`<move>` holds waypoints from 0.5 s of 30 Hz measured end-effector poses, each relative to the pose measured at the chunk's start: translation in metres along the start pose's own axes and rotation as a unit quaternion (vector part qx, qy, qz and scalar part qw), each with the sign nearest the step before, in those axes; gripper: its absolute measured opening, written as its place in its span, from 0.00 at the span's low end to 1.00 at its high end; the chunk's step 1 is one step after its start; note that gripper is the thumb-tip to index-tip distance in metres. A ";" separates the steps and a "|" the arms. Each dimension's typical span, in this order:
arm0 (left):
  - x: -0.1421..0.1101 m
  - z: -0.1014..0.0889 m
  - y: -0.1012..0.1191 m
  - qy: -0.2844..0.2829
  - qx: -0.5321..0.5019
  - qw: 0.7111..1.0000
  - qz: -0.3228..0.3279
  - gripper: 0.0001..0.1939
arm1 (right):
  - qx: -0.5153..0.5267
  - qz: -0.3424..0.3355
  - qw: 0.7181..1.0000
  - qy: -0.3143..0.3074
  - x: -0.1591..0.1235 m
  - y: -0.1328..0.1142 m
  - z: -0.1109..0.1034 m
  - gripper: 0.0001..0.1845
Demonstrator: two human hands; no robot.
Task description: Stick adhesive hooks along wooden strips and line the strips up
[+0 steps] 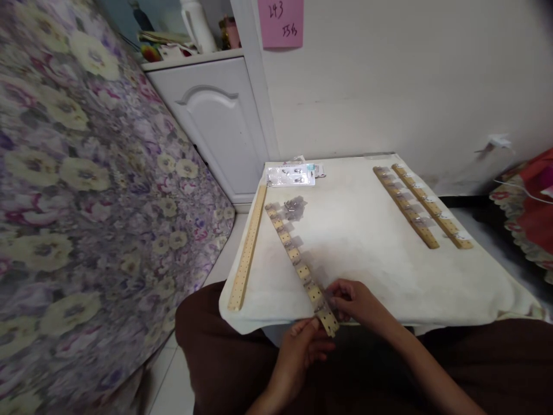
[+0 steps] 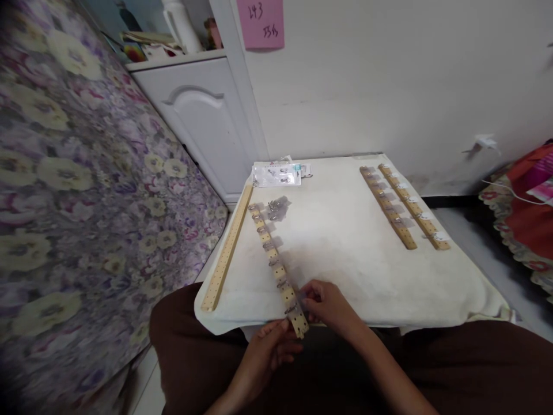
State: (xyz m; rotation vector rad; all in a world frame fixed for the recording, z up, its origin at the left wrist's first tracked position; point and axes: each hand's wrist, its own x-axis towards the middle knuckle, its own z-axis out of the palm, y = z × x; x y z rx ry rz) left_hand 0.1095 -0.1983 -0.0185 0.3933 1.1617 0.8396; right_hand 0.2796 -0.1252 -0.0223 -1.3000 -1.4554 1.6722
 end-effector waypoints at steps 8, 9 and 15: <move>0.002 0.003 0.001 0.002 -0.017 1.000 -0.010 0.22 | 0.004 0.020 1.000 -0.004 0.001 -0.001 -0.001 0.06; 0.002 0.003 0.001 0.004 -0.018 1.000 -0.010 0.22 | -0.001 0.019 1.000 -0.003 0.001 0.000 -0.001 0.07; 0.002 0.006 0.003 0.007 -0.017 1.000 -0.015 0.22 | -0.014 0.001 1.000 0.004 0.000 -0.001 -0.002 0.06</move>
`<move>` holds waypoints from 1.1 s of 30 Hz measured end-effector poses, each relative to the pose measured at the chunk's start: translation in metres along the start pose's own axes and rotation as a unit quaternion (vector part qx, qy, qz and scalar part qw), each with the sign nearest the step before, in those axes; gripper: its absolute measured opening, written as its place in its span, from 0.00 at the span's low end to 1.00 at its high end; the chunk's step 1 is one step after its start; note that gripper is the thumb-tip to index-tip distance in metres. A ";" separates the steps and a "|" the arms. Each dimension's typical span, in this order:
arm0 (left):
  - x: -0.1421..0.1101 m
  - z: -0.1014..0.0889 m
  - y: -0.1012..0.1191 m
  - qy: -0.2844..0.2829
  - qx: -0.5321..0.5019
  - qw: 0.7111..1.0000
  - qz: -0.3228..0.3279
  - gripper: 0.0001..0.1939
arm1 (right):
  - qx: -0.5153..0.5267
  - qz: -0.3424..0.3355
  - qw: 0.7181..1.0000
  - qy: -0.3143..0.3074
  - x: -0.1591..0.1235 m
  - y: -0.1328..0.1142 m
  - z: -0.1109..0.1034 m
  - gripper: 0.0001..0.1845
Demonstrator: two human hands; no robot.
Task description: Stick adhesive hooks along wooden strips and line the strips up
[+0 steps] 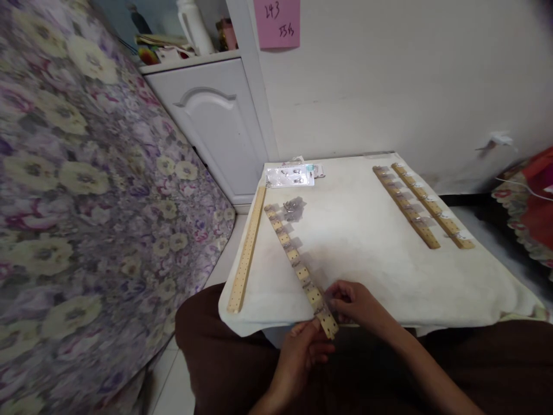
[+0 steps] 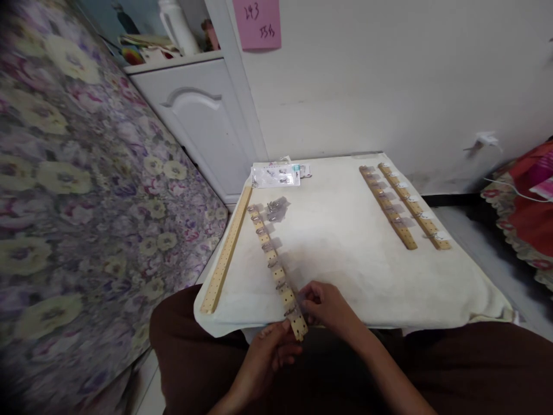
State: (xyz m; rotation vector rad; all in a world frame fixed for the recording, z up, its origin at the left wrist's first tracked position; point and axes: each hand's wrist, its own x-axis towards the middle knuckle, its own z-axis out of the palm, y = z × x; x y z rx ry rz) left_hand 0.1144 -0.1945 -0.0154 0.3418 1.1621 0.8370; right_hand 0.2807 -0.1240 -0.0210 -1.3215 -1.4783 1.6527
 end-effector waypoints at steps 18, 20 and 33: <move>0.005 -0.001 -0.004 0.009 0.015 1.000 -0.008 0.22 | -0.079 -0.008 0.995 0.065 0.002 0.001 0.006 0.08; 0.006 -0.002 -0.004 0.006 0.016 1.000 -0.004 0.22 | -0.115 -0.023 0.990 0.078 0.003 0.001 0.007 0.07; 0.002 0.002 -0.001 0.008 0.019 1.000 -0.012 0.25 | -0.174 -0.024 0.980 0.095 0.000 -0.010 0.009 0.03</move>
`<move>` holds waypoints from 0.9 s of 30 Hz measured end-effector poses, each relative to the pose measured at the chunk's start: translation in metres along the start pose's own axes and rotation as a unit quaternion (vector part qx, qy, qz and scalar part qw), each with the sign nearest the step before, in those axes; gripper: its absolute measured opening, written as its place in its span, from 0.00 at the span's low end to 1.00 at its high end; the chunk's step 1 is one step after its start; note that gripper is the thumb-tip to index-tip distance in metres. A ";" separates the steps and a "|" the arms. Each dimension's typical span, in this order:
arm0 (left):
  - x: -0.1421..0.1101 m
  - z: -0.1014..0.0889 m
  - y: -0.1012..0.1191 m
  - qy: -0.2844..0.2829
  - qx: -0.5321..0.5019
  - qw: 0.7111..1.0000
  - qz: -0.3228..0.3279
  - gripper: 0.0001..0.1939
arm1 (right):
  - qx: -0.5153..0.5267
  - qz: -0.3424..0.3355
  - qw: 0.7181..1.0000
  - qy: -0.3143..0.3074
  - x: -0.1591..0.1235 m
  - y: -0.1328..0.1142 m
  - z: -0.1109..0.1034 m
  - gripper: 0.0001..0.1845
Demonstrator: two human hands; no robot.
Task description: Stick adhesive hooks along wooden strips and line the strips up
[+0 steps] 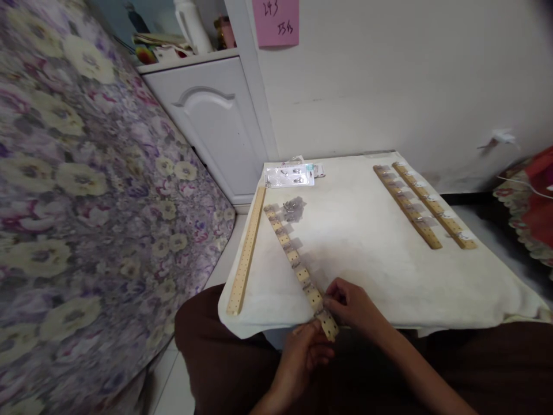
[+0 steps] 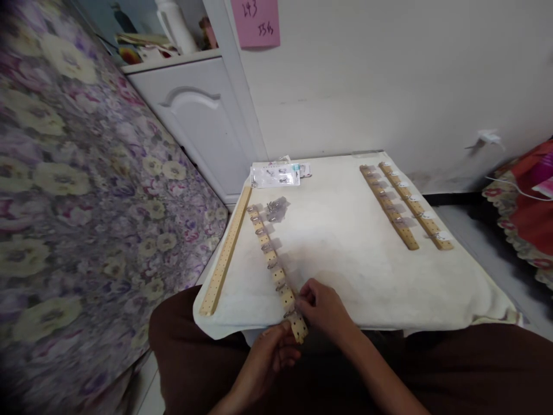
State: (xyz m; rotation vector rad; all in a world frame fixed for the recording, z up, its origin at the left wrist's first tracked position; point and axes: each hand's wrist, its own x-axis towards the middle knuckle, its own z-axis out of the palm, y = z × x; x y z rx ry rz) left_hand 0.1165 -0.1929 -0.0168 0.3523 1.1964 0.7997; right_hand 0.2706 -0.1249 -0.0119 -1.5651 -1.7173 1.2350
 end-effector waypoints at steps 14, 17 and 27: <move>0.006 -0.005 -0.006 -0.014 -0.019 1.000 0.000 0.23 | -0.045 0.014 0.999 0.012 0.003 -0.005 -0.002 0.04; 0.008 -0.005 -0.007 -0.010 -0.020 1.000 -0.001 0.22 | -0.064 0.010 0.998 0.009 0.003 -0.007 -0.004 0.05; 0.007 -0.004 -0.006 -0.008 -0.027 1.000 0.005 0.23 | -0.081 0.005 0.997 0.015 0.003 -0.004 -0.001 0.05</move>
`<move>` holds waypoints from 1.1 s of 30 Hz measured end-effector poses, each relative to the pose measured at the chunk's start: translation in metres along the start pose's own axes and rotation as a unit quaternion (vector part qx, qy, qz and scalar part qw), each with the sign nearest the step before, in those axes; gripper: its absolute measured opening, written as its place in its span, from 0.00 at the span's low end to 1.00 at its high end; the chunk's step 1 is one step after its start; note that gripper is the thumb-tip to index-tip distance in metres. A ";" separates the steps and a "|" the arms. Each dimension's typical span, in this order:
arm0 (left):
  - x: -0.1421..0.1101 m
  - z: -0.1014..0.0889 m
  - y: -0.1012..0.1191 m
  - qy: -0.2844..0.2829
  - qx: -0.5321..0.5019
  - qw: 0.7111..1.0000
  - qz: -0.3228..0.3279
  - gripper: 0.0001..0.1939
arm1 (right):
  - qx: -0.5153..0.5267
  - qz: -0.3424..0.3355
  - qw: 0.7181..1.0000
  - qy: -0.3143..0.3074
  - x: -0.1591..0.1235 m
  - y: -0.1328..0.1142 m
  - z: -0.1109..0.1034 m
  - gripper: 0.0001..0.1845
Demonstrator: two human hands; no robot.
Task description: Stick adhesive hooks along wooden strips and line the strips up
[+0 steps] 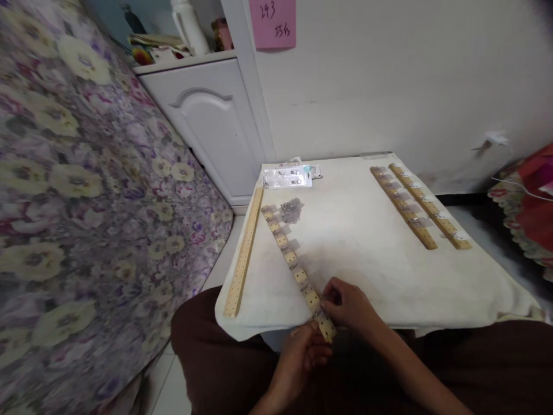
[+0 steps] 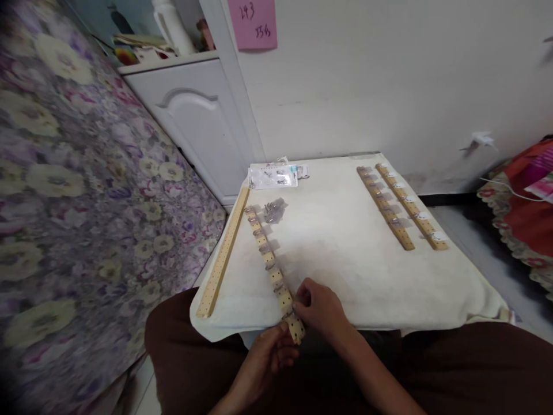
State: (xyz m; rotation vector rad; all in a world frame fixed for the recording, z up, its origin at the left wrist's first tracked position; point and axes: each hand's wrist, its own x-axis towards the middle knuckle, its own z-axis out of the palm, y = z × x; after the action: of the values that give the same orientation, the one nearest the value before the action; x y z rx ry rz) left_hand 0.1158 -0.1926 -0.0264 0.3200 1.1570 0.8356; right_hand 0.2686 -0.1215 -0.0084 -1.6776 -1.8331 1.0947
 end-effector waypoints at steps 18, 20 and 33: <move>-0.006 -0.013 -0.006 -0.035 -0.031 0.999 0.003 0.22 | 0.267 0.086 0.956 -0.083 -0.055 0.038 -0.008 0.15; -0.007 -0.018 -0.007 -0.034 -0.030 0.999 0.009 0.21 | 0.314 0.113 0.938 -0.098 -0.067 0.039 0.005 0.18; -0.002 -0.041 -0.012 -0.047 0.012 0.998 0.047 0.17 | 0.623 0.168 0.761 -0.060 -0.075 0.010 0.052 0.18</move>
State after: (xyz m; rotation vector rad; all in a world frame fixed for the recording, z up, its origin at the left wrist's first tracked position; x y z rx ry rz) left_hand 0.0834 -0.2098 -0.0495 0.4319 1.0712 0.8790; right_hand 0.2491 -0.2083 -0.0327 -1.0347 -0.4185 1.9514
